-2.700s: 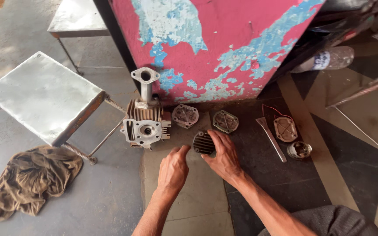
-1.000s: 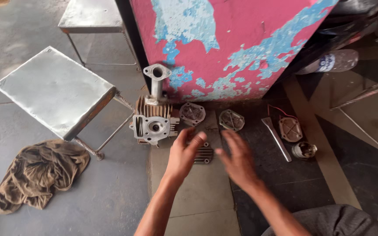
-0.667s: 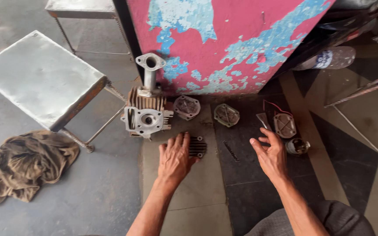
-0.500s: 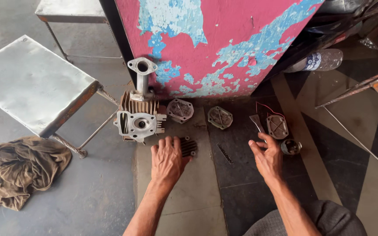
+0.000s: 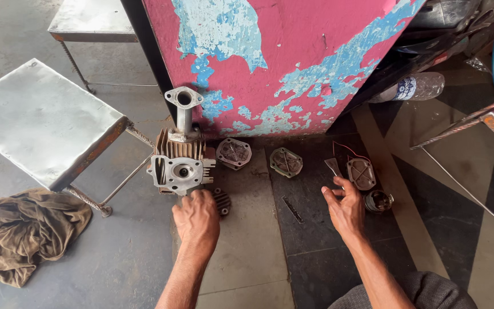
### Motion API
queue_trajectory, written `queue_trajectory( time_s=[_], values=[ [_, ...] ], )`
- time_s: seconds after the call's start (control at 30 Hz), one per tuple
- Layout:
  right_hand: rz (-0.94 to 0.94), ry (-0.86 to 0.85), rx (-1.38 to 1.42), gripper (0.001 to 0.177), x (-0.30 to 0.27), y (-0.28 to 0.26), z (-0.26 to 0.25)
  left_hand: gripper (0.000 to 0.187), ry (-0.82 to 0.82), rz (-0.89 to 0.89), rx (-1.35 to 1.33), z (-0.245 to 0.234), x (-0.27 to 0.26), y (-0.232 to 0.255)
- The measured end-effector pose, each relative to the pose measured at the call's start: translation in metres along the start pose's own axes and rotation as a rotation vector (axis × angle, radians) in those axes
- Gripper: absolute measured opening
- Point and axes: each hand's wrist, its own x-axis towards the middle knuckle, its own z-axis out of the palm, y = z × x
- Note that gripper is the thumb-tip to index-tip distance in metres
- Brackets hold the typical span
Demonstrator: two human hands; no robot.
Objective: The person handles various motorcycle engine components by hand, including a cylinder head and several covers, while using a small tool to scrape or clean surfaces.
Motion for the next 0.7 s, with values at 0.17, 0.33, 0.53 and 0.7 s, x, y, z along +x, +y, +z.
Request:
queue_trajectory(
  time_s=[0.17, 0.33, 0.53, 0.7],
  values=[
    [0.056, -0.010, -0.077, 0.052, 0.011, -0.007, -0.002, 0.043, 0.060, -0.027, -0.028, -0.020, -0.004, -0.004],
    [0.023, 0.038, -0.175, 0.051, 0.022, -0.008, -0.010, 0.048, 0.111, 0.219, -0.311, -0.090, -0.022, -0.003],
    [-0.214, -0.008, -0.215, 0.050, 0.045, -0.017, -0.007, 0.036, -0.007, 0.341, -0.342, -0.073, -0.036, -0.030],
    [-0.373, -0.140, -0.206, 0.067, 0.055, -0.043, 0.025, 0.028, 0.112, 0.363, -0.346, -0.035, -0.013, -0.023]
  ],
)
